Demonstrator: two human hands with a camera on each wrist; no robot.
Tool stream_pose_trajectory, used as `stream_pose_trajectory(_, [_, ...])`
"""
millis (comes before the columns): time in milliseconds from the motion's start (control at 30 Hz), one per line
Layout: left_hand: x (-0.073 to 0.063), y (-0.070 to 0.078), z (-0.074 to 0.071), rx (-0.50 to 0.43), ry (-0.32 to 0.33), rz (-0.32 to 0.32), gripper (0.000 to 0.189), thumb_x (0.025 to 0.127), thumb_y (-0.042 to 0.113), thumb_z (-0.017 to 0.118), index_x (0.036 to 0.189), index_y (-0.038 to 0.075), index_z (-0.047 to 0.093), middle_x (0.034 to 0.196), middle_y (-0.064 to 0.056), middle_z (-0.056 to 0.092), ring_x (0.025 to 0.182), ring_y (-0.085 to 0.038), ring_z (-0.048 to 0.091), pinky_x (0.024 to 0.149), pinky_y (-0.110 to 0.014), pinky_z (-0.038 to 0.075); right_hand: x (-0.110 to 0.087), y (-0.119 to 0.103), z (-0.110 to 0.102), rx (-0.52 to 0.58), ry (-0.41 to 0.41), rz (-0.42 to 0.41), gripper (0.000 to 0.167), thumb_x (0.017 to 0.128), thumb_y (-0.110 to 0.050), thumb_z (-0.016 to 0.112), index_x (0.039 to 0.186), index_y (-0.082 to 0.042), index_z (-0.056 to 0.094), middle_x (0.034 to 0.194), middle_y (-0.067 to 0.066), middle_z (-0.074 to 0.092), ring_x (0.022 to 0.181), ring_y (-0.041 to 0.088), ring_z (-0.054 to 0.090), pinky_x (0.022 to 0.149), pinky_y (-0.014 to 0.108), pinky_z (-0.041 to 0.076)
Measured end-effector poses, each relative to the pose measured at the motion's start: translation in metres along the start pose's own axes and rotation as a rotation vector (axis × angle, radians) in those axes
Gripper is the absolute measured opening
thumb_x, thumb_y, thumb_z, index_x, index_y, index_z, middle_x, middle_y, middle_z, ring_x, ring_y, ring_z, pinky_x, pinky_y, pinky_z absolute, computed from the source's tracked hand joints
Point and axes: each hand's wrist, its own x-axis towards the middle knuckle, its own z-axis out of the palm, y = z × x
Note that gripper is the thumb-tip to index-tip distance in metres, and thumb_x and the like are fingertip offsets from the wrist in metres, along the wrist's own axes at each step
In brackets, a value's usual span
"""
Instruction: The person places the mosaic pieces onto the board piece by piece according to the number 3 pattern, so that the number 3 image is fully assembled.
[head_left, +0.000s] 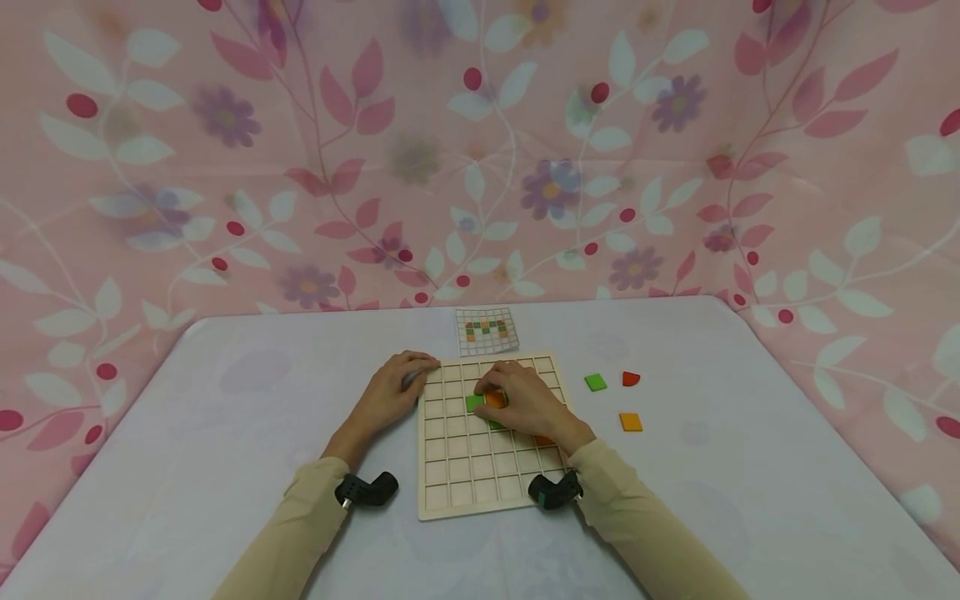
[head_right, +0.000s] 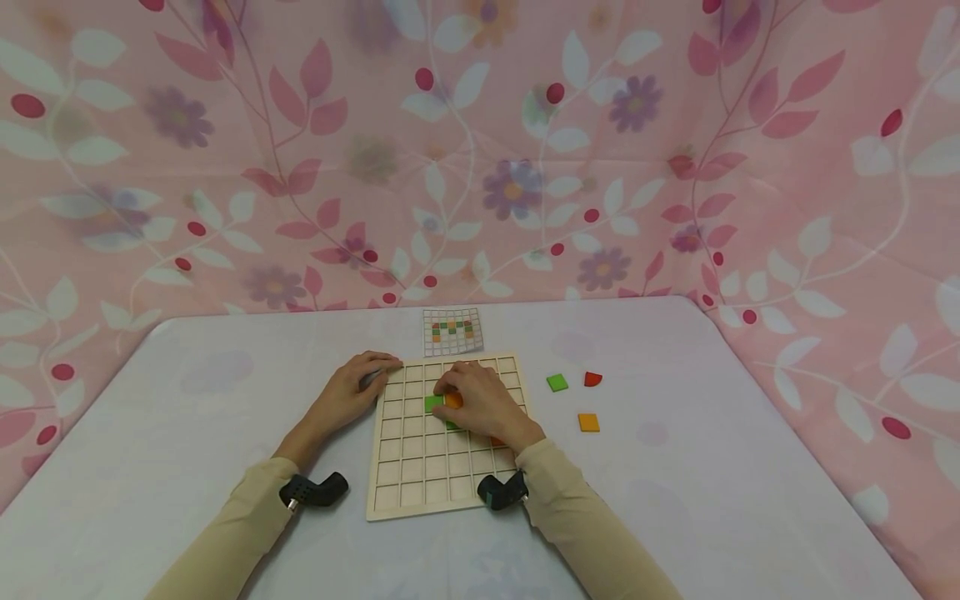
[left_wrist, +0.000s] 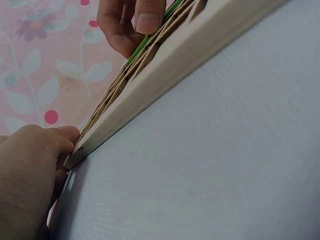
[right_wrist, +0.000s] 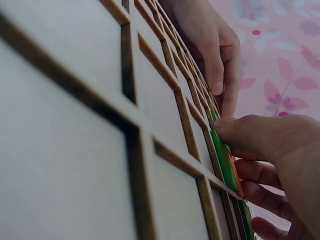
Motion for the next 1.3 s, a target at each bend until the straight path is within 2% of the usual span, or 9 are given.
stream_pose_trajectory(333, [0.0,0.002,0.0,-0.005,-0.001,0.006,0.025,0.092,0.008,0.06,0.116,0.011,0.068,0.119,-0.005,0.062,0.112,-0.025,0.056,0.097,-0.046,0.044,-0.002,0.0,-0.001,-0.011,-0.002,-0.004,0.026,0.083,-0.034,0.072,0.103,-0.017,0.069,0.107,-0.001,0.063,0.103,0.02,0.055,0.09,0.041,0.043])
stream_pose_trajectory(567, [0.0,0.003,-0.001,-0.005,0.005,0.018,0.025,0.091,0.007,0.06,0.115,0.011,0.068,0.118,-0.005,0.062,0.111,-0.026,0.057,0.095,-0.047,0.045,-0.002,0.002,-0.004,0.02,-0.019,-0.01,0.027,0.085,-0.032,0.071,0.105,-0.015,0.067,0.104,-0.002,0.063,0.103,0.019,0.054,0.091,0.041,0.043])
stream_pose_trajectory(800, [0.001,0.001,-0.002,0.002,0.006,0.027,0.025,0.091,0.007,0.059,0.114,0.011,0.069,0.117,-0.006,0.063,0.11,-0.027,0.057,0.093,-0.047,0.046,-0.006,0.007,-0.01,0.046,0.023,-0.031,0.024,0.088,-0.029,0.067,0.107,-0.015,0.067,0.104,-0.002,0.062,0.097,0.017,0.058,0.09,0.039,0.044])
stream_pose_trajectory(1033, [0.0,0.001,-0.002,0.004,0.009,0.027,0.025,0.091,0.005,0.06,0.114,0.01,0.069,0.117,-0.007,0.063,0.11,-0.028,0.057,0.094,-0.048,0.045,-0.011,0.012,-0.018,0.048,0.038,-0.01,0.023,0.091,-0.027,0.063,0.108,-0.012,0.066,0.108,0.001,0.061,0.097,0.02,0.059,0.086,0.04,0.047])
stream_pose_trajectory(1300, [0.0,0.003,-0.002,-0.002,-0.006,0.015,0.026,0.091,0.006,0.059,0.115,0.01,0.068,0.118,-0.007,0.063,0.111,-0.028,0.057,0.095,-0.048,0.045,-0.022,0.023,-0.03,0.061,0.09,-0.003,0.02,0.091,-0.024,0.063,0.105,-0.011,0.067,0.104,0.0,0.063,0.096,0.02,0.056,0.088,0.044,0.043])
